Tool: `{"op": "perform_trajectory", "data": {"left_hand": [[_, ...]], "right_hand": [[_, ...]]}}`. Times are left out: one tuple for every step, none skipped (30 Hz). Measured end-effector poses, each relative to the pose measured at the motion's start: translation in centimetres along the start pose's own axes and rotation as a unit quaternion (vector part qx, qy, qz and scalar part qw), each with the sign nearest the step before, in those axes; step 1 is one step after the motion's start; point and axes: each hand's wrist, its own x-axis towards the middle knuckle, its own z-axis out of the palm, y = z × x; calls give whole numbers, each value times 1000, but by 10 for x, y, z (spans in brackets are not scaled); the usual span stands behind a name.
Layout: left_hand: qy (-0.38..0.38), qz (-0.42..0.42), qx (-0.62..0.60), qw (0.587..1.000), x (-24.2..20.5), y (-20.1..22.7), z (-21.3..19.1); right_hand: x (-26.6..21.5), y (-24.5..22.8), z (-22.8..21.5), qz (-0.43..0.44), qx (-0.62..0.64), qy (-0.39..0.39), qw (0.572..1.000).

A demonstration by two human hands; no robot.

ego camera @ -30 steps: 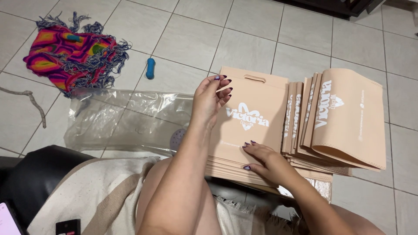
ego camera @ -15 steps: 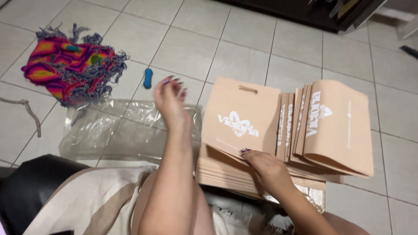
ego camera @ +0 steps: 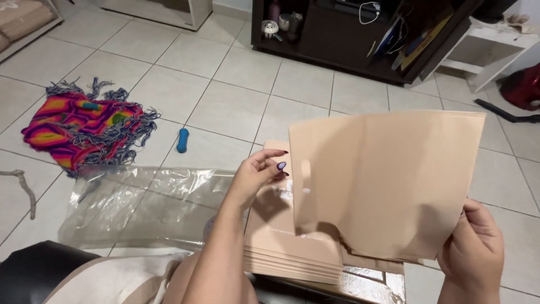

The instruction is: Counting and stacking paper shopping bags by moving them one by one from one pile to another.

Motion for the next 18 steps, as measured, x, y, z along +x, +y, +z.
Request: {"op": "perform_trajectory", "data": {"left_hand": [[-2,1,-1,1000,-4,8,8],[-10,-41,-18,999,-9,16,15],[-19,-83,-35,996,-13,24,22],[-19,-85,-35,996,-5,10,19],[18,-100,-15,995,2,-5,15],[55,-115,5,992,10,-21,13],[55,-117,3,992,11,-29,15],[81,-138,41,986,14,-35,18],[107,-159,79,978,17,-41,20],[107,-161,78,978,16,-42,26],[99,-179,115,972,14,-44,32],[90,-197,152,964,12,-45,38],[90,-199,151,964,10,-61,36],[74,-184,113,973,8,-75,33],[58,-170,76,981,7,-90,30],[57,-171,76,981,2,-95,35],[4,-205,47,978,-3,-99,40],[-51,-238,17,970,-8,-103,45]], "right_hand": [[3,-1,-3,-2,0,1,1000],[4,-2,-5,4,8,-4,1000],[5,-1,-8,9,17,-9,1000],[5,2,-9,10,15,-8,1000],[4,6,-9,5,28,-40,999],[4,10,-11,-1,39,-73,997],[1,14,-14,0,37,-72,997],[0,17,-16,17,42,-115,992],[-2,21,-18,33,47,-159,986],[-4,25,-18,34,46,-159,986],[-6,28,-18,28,75,-155,985],[-8,32,-18,22,104,-151,983],[-15,46,-46,23,103,-151,983],[-28,61,-67,13,93,-147,985],[-46,76,-81,2,84,-143,986],[-44,92,-103,-9,75,-138,988],[-43,104,-128,-20,66,-132,989],[-44,115,-155,-31,57,-126,990]]}}
